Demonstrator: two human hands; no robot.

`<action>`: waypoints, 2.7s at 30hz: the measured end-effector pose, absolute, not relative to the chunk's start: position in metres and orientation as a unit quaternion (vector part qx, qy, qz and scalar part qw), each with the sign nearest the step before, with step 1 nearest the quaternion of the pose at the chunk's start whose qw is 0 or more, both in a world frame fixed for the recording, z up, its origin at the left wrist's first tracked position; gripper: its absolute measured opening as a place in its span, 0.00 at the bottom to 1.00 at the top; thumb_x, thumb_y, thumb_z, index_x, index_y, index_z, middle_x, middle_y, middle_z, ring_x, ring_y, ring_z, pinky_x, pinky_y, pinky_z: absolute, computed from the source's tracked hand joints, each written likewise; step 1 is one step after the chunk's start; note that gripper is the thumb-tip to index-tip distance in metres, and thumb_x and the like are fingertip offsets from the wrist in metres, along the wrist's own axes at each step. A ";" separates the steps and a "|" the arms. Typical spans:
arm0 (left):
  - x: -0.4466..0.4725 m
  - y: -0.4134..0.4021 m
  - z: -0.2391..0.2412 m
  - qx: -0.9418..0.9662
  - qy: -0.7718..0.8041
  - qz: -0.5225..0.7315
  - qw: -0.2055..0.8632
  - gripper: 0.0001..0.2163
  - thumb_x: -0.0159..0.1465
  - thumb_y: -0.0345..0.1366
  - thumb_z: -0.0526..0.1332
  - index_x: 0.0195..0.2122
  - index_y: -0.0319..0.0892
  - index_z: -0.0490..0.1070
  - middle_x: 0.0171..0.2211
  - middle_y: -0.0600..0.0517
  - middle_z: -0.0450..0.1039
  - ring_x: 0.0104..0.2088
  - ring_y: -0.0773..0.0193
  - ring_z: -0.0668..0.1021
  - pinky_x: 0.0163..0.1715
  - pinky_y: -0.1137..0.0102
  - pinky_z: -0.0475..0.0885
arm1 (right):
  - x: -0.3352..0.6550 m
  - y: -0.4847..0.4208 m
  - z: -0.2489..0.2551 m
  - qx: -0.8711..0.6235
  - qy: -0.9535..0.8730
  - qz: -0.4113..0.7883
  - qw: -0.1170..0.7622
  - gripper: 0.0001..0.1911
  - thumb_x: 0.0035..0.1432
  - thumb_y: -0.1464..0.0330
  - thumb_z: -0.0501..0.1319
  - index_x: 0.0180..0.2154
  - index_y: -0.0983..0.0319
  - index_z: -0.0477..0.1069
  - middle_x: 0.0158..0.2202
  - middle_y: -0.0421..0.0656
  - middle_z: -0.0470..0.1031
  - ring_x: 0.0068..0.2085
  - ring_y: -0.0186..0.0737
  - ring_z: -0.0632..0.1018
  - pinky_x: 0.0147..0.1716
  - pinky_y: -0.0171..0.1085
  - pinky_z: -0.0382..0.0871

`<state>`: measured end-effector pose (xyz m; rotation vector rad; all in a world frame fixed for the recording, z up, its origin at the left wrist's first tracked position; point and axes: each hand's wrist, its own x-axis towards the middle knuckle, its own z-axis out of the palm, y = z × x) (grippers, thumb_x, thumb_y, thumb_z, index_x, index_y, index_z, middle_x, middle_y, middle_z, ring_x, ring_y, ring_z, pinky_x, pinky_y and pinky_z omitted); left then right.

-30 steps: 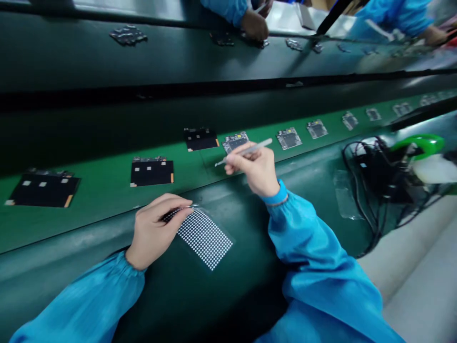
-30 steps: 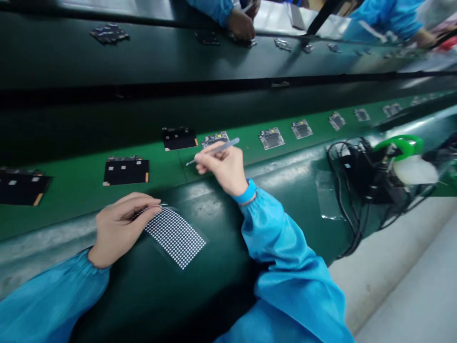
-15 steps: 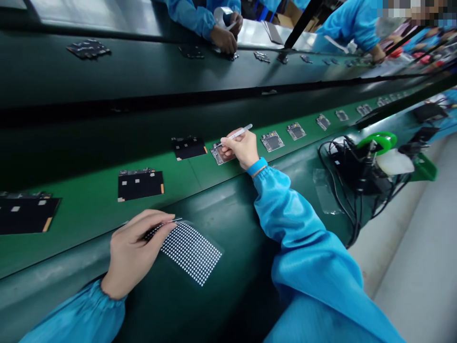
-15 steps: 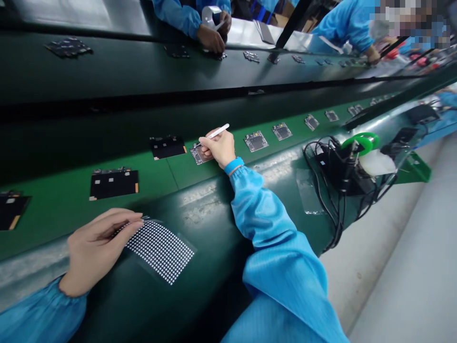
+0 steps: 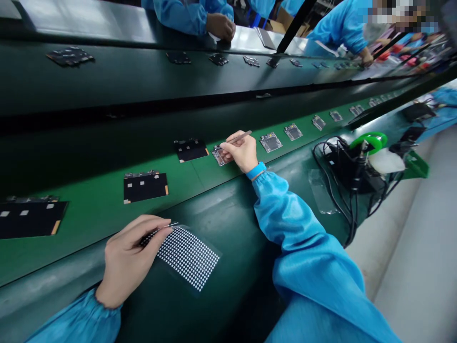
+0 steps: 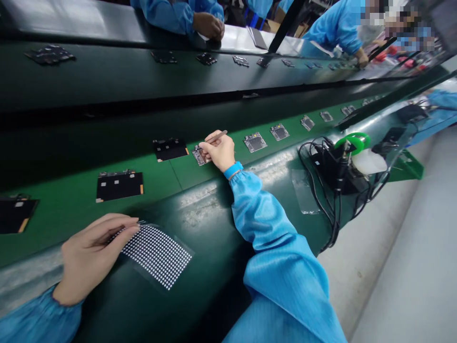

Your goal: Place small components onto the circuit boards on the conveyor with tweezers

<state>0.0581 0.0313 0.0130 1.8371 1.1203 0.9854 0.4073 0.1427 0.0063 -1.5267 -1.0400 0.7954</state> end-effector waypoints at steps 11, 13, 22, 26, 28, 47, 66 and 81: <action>0.059 0.031 0.013 0.715 0.437 0.386 0.385 0.05 0.65 0.33 0.69 0.41 0.48 0.81 0.40 0.54 0.81 0.38 0.64 0.82 0.40 0.69 0.79 | 0.403 0.137 0.020 -0.603 -0.589 0.215 0.493 0.14 0.68 0.56 0.61 0.46 0.59 0.74 0.30 0.41 0.79 0.31 0.40 0.81 0.36 0.41 0.79; 0.059 0.031 0.013 0.711 0.441 0.388 0.386 0.04 0.65 0.34 0.69 0.40 0.48 0.81 0.40 0.54 0.81 0.38 0.65 0.82 0.40 0.69 0.79 | 0.399 0.146 0.022 -0.576 -0.700 0.174 0.385 0.11 0.68 0.61 0.62 0.47 0.59 0.75 0.39 0.45 0.82 0.42 0.46 0.83 0.48 0.46 0.77; 0.067 0.035 0.012 0.696 0.440 0.398 0.405 0.03 0.66 0.35 0.68 0.39 0.46 0.82 0.39 0.52 0.81 0.38 0.63 0.83 0.40 0.69 0.80 | 0.406 0.171 0.031 -0.566 -0.765 0.141 0.274 0.09 0.68 0.65 0.60 0.45 0.60 0.77 0.47 0.48 0.82 0.50 0.51 0.80 0.55 0.47 0.70; 0.067 0.034 0.014 0.692 0.438 0.405 0.405 0.02 0.66 0.35 0.68 0.39 0.46 0.82 0.39 0.52 0.81 0.38 0.64 0.82 0.40 0.70 0.79 | 0.406 0.158 0.055 -0.549 -0.752 0.201 0.303 0.14 0.69 0.61 0.55 0.40 0.60 0.77 0.42 0.46 0.81 0.43 0.46 0.80 0.50 0.43 0.72; 0.065 0.033 0.016 0.689 0.440 0.411 0.403 0.02 0.66 0.35 0.69 0.39 0.46 0.82 0.38 0.52 0.81 0.37 0.64 0.82 0.39 0.70 0.79 | 0.406 0.155 0.058 -0.536 -0.761 0.229 0.285 0.13 0.67 0.61 0.57 0.37 0.60 0.77 0.39 0.46 0.80 0.42 0.46 0.79 0.50 0.44 0.73; 0.026 0.011 0.016 0.665 0.492 0.417 0.377 0.04 0.65 0.37 0.69 0.38 0.44 0.82 0.37 0.50 0.82 0.35 0.64 0.83 0.36 0.71 0.80 | 0.296 0.138 0.033 -0.484 -0.863 0.095 0.108 0.22 0.53 0.60 0.77 0.43 0.62 0.72 0.50 0.56 0.79 0.54 0.59 0.76 0.52 0.51 0.70; 0.010 0.002 0.018 0.657 0.494 0.430 0.374 0.04 0.66 0.37 0.68 0.37 0.44 0.82 0.37 0.50 0.82 0.36 0.63 0.83 0.38 0.70 0.80 | 0.317 0.191 0.038 -0.458 -0.858 0.192 0.133 0.24 0.49 0.69 0.73 0.49 0.60 0.72 0.62 0.53 0.73 0.65 0.56 0.72 0.60 0.50 0.67; -0.015 -0.014 0.024 0.654 0.507 0.431 0.360 0.02 0.66 0.34 0.67 0.38 0.45 0.81 0.36 0.52 0.81 0.35 0.65 0.82 0.37 0.72 0.78 | 0.208 0.147 0.057 -0.474 -0.852 0.091 0.203 0.15 0.56 0.68 0.70 0.43 0.60 0.69 0.47 0.51 0.76 0.49 0.55 0.76 0.51 0.49 0.68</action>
